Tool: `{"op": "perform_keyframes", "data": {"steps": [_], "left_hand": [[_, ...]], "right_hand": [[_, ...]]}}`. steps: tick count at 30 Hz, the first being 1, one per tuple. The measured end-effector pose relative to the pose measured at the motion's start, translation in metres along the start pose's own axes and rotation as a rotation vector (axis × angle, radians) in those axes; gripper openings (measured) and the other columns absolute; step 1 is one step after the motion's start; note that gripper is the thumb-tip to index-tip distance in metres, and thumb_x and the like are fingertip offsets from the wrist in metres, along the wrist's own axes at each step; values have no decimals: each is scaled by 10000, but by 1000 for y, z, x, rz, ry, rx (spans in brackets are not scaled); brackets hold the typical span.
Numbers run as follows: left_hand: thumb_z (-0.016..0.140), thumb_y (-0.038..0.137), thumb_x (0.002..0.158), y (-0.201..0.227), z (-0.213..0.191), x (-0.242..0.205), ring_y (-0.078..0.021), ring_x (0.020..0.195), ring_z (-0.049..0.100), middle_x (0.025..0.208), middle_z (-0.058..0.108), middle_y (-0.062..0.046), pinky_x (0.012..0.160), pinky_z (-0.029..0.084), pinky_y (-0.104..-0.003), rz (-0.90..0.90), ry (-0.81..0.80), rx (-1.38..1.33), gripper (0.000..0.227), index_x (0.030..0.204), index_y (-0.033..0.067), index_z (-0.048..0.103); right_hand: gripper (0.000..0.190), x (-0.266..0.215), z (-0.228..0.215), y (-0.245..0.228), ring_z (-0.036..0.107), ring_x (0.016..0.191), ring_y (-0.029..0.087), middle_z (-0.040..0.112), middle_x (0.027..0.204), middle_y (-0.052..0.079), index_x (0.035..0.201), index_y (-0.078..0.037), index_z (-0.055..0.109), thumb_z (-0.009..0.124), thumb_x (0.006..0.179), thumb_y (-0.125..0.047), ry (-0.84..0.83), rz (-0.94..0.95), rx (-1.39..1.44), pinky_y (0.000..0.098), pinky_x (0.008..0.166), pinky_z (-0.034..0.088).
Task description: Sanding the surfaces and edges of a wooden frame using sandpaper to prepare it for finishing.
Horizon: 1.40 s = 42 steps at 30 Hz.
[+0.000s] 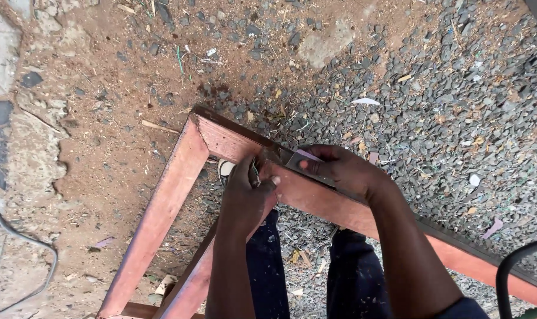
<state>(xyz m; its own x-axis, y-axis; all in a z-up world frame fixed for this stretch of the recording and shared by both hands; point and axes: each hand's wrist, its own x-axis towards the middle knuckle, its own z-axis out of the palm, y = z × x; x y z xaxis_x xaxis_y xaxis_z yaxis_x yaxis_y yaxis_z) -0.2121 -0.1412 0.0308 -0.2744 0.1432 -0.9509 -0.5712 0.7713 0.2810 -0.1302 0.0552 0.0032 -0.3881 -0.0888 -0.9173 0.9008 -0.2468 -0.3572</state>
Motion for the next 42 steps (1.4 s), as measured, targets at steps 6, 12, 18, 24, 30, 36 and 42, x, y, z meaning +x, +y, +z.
{"op": "perform_keyframes", "data": {"steps": [6, 12, 18, 24, 30, 36, 42], "left_hand": [[691, 413, 897, -10, 13, 9, -219, 976, 548, 995, 488, -60, 911, 486, -450, 39, 116, 54, 756, 1542, 103, 448], [708, 444, 875, -12, 15, 12, -228, 971, 567, 967, 504, -47, 929, 486, -470, 39, 166, 106, 722, 1495, 133, 509], [665, 420, 930, -13, 16, 12, -249, 1010, 553, 984, 502, -56, 979, 452, -508, 65, 166, 107, 674, 1518, 153, 473], [649, 409, 954, -12, 19, 9, -272, 1050, 557, 1008, 509, -62, 1011, 436, -530, 71, 163, 129, 654, 1516, 136, 458], [642, 418, 965, -14, 15, 13, -286, 1078, 548, 1031, 505, -65, 1030, 416, -550, 80, 141, 136, 652, 1527, 157, 437], [653, 386, 965, -15, 17, 9, -307, 1085, 551, 1036, 508, -80, 1020, 412, -564, 80, 162, 153, 632, 1515, 157, 442], [618, 414, 986, -20, 18, 13, -360, 1175, 555, 1125, 544, -119, 1052, 401, -590, 92, 145, 153, 611, 1511, 159, 437]], "right_hand": [[188, 19, -23, 30, 613, 787, 187, 708, 817, 79, 948, -62, 805, 819, 889, -240, 3, -140, 13, 372, 846, 493], [186, 34, -21, 35, 492, 581, 125, 596, 596, 23, 850, -65, 816, 757, 944, -215, -59, -364, -55, 312, 654, 432], [212, 40, 13, 2, 581, 637, 251, 679, 719, 115, 835, -89, 782, 626, 923, -204, -7, -254, -261, 409, 679, 483], [237, 29, 14, 12, 673, 704, 318, 718, 804, 110, 859, -133, 796, 620, 902, -285, 67, -76, -424, 441, 698, 519], [263, 19, 29, -26, 679, 903, 480, 672, 1025, 188, 978, -102, 761, 571, 936, -279, 81, -187, -717, 543, 786, 550], [222, 35, 34, -14, 662, 952, 474, 635, 1067, 163, 983, -130, 761, 598, 936, -273, 99, -226, -799, 561, 795, 560], [249, 8, 28, -22, 666, 979, 483, 642, 1090, 178, 1028, -137, 772, 591, 927, -275, 90, -167, -834, 576, 819, 568]]}}
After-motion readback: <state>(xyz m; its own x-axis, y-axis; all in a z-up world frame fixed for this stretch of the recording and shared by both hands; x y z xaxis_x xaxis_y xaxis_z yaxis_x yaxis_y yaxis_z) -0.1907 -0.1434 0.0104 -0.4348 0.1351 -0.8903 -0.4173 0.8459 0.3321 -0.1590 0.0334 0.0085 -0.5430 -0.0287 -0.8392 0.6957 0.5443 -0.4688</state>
